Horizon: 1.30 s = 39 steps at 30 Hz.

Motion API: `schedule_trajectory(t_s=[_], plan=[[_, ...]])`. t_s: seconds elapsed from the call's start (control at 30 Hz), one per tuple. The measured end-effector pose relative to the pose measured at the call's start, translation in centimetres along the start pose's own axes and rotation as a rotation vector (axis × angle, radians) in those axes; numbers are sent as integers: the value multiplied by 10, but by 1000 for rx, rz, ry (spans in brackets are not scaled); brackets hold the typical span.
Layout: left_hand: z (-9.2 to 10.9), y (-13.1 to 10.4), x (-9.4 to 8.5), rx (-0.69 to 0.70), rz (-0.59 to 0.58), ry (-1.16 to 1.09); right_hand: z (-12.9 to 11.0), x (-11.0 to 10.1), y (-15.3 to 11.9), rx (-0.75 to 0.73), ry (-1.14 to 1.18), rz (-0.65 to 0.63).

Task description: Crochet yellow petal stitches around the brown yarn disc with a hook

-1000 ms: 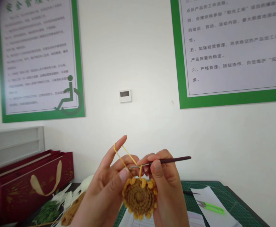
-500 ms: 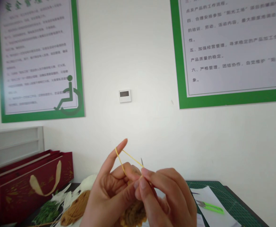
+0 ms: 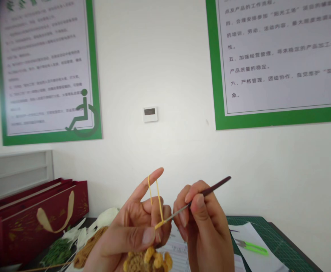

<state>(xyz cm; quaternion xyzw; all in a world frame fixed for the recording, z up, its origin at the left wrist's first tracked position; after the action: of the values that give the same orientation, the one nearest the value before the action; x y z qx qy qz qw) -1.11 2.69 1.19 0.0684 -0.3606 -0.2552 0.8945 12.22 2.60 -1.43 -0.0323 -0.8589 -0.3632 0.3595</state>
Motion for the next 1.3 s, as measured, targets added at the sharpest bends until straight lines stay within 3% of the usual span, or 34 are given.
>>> schedule_trajectory(t_s=[0.1,0.17,0.23,0.37,0.43,0.47,0.5,0.57,0.63,0.77,0.87,0.93,1.07,1.3], plan=[[2,-2,0,110,81,94,3,6,-1,157,5,-41],[1,-5,3,193,149,164,3,8,-1,106,-59,-50],[-1,-8,7,257,207,201,-3,6,0,-165,-232,-50],[-7,-8,10,279,237,184,-16,3,-4,-1001,-740,-90],[-11,-4,8,140,178,97,-16,3,-7,-1215,-746,-44],[-12,-2,6,45,130,42,-15,4,-8,-1224,-671,-8],[-12,1,5,-37,79,-5,-13,4,-8,-1170,-568,26],[-10,4,2,-105,7,-49,-7,4,-6,-880,-368,63],[-7,5,-1,-74,-25,-37,-3,3,-4,-576,-201,77],[-1,2,-3,-33,-71,-3,-2,3,-1,-104,29,11],[1,-3,-3,65,9,105,0,6,0,168,81,-65],[2,-6,-2,169,94,178,2,7,0,193,34,-89],[-3,-7,0,226,189,234,7,5,2,-10,-109,-102],[-8,-4,3,306,291,241,12,-4,2,-195,-243,71]])
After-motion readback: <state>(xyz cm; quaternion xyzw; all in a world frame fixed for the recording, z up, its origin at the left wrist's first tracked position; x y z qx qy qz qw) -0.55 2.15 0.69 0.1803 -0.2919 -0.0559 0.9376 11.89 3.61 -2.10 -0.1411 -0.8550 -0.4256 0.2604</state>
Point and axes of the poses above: each hand's wrist, its own y-axis towards the middle knuckle, its own x-axis out of the palm, z = x × y, the point moved 2 cm from there along y, towards the middle knuckle, and after that the axes turned 13 degrees about z, right-handed, at the moved point
